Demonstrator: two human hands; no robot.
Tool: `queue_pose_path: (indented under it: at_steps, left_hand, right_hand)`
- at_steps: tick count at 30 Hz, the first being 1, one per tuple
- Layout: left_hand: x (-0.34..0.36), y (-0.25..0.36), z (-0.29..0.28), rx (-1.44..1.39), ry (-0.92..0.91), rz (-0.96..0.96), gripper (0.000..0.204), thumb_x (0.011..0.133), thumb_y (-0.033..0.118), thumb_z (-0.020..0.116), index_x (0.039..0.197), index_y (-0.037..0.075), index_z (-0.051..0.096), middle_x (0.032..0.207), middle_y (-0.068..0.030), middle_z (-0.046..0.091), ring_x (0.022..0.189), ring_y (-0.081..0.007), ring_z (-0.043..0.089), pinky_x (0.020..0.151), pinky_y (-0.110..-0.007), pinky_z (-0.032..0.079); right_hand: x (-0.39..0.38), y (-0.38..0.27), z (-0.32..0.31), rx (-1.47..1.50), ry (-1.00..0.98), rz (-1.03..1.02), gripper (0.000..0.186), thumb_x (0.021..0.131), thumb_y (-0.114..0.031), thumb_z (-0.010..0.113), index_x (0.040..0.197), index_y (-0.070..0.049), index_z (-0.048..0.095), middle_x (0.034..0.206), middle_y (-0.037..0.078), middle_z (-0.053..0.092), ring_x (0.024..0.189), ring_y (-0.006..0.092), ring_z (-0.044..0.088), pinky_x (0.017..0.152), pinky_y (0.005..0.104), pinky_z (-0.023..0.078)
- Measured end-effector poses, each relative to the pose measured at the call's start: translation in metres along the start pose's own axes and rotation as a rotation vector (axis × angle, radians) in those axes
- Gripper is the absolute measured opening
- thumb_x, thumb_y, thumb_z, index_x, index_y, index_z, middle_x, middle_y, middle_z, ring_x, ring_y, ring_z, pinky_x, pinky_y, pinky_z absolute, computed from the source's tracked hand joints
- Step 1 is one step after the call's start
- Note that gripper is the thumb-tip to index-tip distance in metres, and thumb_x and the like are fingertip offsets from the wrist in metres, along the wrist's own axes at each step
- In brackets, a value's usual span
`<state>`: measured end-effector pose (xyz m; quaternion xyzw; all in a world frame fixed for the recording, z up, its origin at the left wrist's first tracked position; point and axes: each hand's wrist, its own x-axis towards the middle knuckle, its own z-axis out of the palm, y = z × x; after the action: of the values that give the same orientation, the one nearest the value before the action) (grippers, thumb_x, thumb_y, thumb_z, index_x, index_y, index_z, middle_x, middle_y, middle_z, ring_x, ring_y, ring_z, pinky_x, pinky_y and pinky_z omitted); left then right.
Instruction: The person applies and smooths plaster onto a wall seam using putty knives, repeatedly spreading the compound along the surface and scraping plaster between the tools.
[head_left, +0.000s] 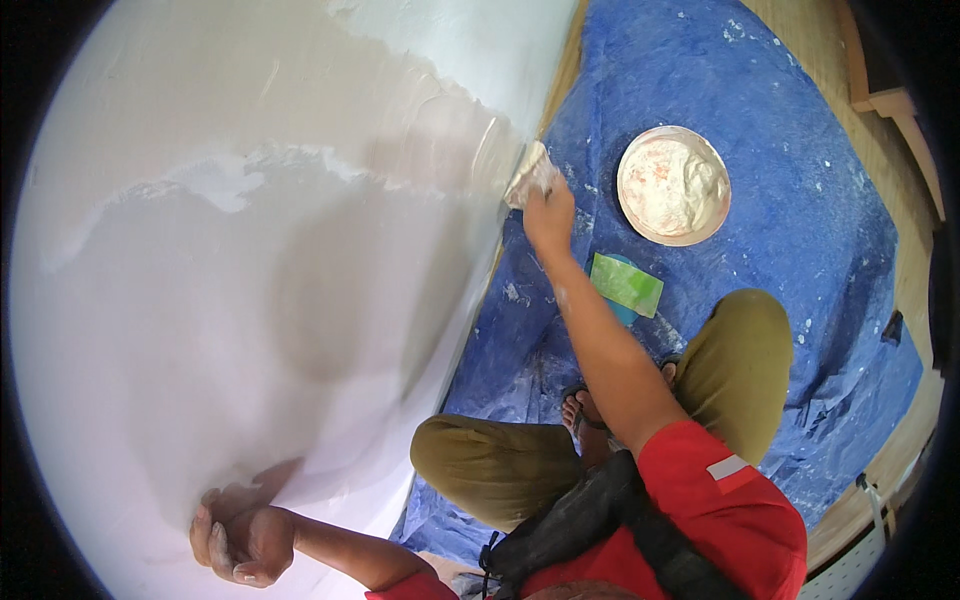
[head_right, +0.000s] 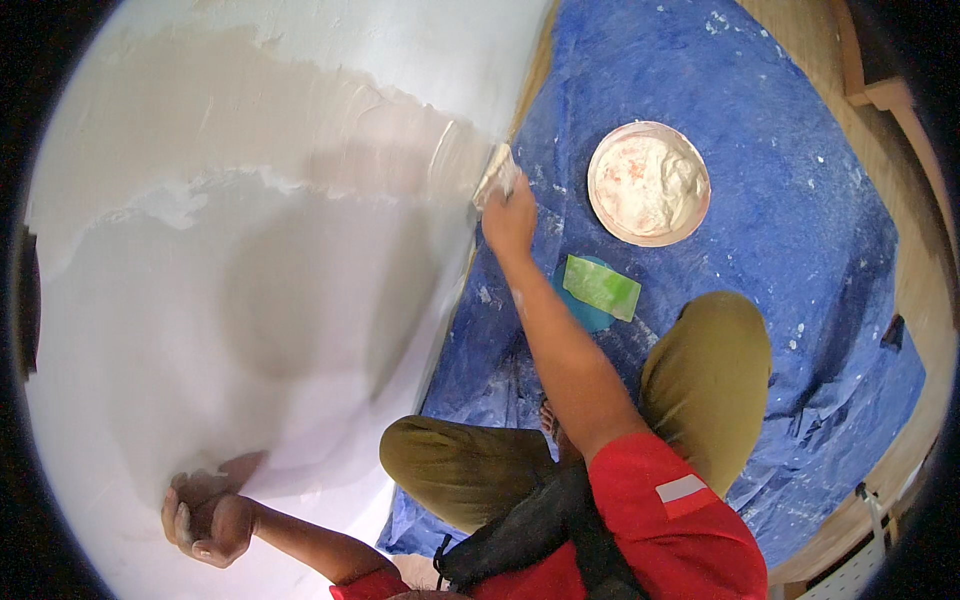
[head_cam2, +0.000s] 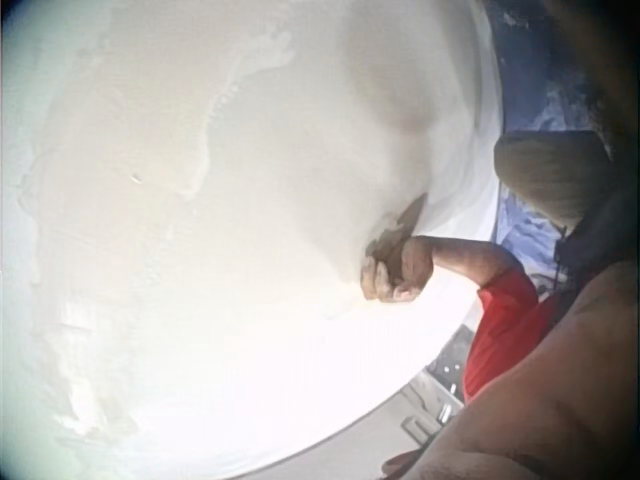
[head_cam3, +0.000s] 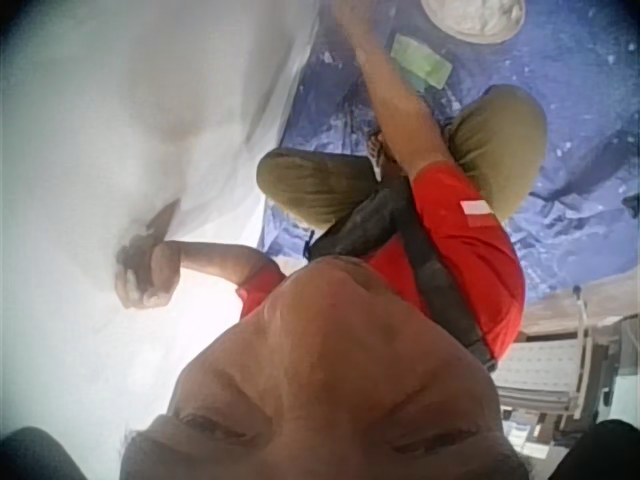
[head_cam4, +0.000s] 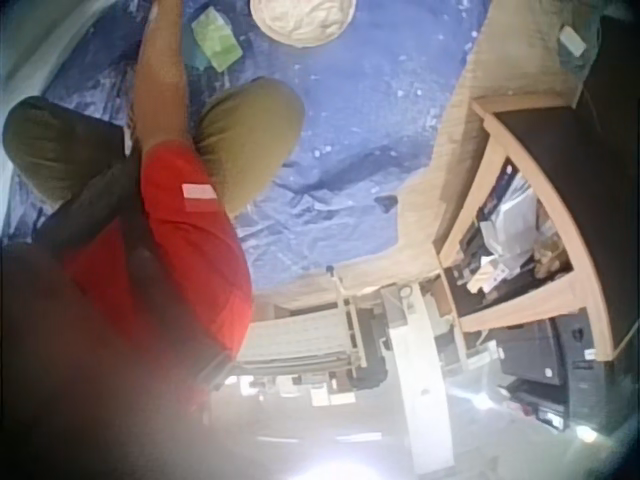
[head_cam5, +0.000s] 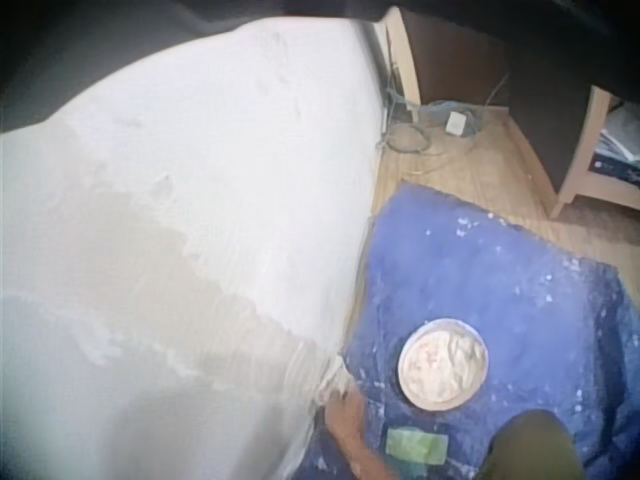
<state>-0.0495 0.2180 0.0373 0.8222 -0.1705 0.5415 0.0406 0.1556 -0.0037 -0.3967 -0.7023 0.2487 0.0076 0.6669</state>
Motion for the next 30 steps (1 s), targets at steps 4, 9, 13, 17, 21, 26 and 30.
queue_pose_path:
  at_steps: [4, 9, 13, 17, 21, 26, 30]
  left_hand:
    - [0.002, 0.003, 0.001, 0.043, -0.022, 0.0, 0.051, 0.101, 0.033, 0.035, 0.086, -0.007, 0.064, 0.092, -0.0291, 0.064, 0.076, -0.0366, 0.064, 0.06, -0.047, 0.059]
    - [0.002, 0.006, 0.008, 0.101, 0.044, 0.014, 0.05, 0.098, 0.03, 0.041, 0.08, -0.011, 0.063, 0.084, -0.0312, 0.065, 0.067, -0.0398, 0.065, 0.059, -0.047, 0.061]
    - [0.001, 0.01, 0.015, 0.158, 0.051, 0.01, 0.051, 0.098, 0.03, 0.04, 0.079, -0.011, 0.063, 0.084, -0.0287, 0.065, 0.069, -0.036, 0.065, 0.06, -0.043, 0.061]
    - [0.006, 0.012, 0.015, 0.217, -0.06, 0.067, 0.048, 0.102, 0.029, 0.032, 0.086, -0.007, 0.061, 0.093, -0.0266, 0.064, 0.075, -0.0286, 0.062, 0.053, -0.035, 0.057]
    - [0.007, 0.014, 0.019, 0.243, -0.052, 0.075, 0.049, 0.102, 0.029, 0.032, 0.086, -0.007, 0.061, 0.093, -0.0264, 0.065, 0.074, -0.0281, 0.061, 0.053, -0.034, 0.057]
    - [0.007, 0.015, 0.017, 0.26, -0.042, 0.074, 0.05, 0.103, 0.029, 0.032, 0.082, -0.006, 0.06, 0.092, -0.0262, 0.065, 0.074, -0.0293, 0.062, 0.055, -0.036, 0.057]
    - [0.006, 0.012, 0.01, 0.199, -0.039, 0.045, 0.051, 0.103, 0.031, 0.032, 0.081, -0.006, 0.06, 0.089, -0.0262, 0.065, 0.076, -0.0312, 0.063, 0.057, -0.038, 0.058]
  right_hand:
    - [0.022, -0.044, 0.014, -0.081, -0.088, 0.089, 0.04, 0.086, -0.017, 0.059, 0.119, 0.005, 0.063, 0.108, 0.032, 0.068, 0.102, 0.0472, 0.066, 0.09, 0.0494, 0.051]
    - [-0.009, -0.101, 0.001, 0.019, -0.148, 0.002, 0.041, 0.085, -0.016, 0.06, 0.122, 0.001, 0.065, 0.098, 0.029, 0.071, 0.091, 0.0453, 0.069, 0.086, 0.0487, 0.053]
    - [-0.041, -0.178, -0.019, 0.107, -0.215, -0.002, 0.044, 0.086, -0.016, 0.06, 0.126, 0.001, 0.064, 0.1, 0.028, 0.07, 0.094, 0.0436, 0.068, 0.086, 0.0454, 0.054]
    - [-0.088, -0.198, -0.024, 0.033, -0.221, -0.36, 0.043, 0.087, -0.009, 0.06, 0.129, -0.002, 0.065, 0.113, 0.023, 0.07, 0.102, 0.0386, 0.067, 0.087, 0.0424, 0.054]
    - [-0.103, -0.151, -0.037, 0.164, -0.205, -0.967, 0.045, 0.088, 0.002, 0.057, 0.132, -0.003, 0.064, 0.116, 0.018, 0.07, 0.104, 0.0359, 0.067, 0.09, 0.0432, 0.053]
    - [-0.064, -0.093, -0.027, 0.176, 0.002, -0.363, 0.044, 0.091, 0.002, 0.056, 0.135, -0.002, 0.061, 0.127, 0.02, 0.066, 0.113, 0.0372, 0.065, 0.098, 0.0423, 0.051]
    - [-0.041, -0.082, 0.003, 0.141, 0.02, -0.281, 0.051, 0.09, 0.004, 0.054, 0.139, -0.007, 0.059, 0.134, 0.022, 0.062, 0.12, 0.0407, 0.061, 0.104, 0.0425, 0.049]
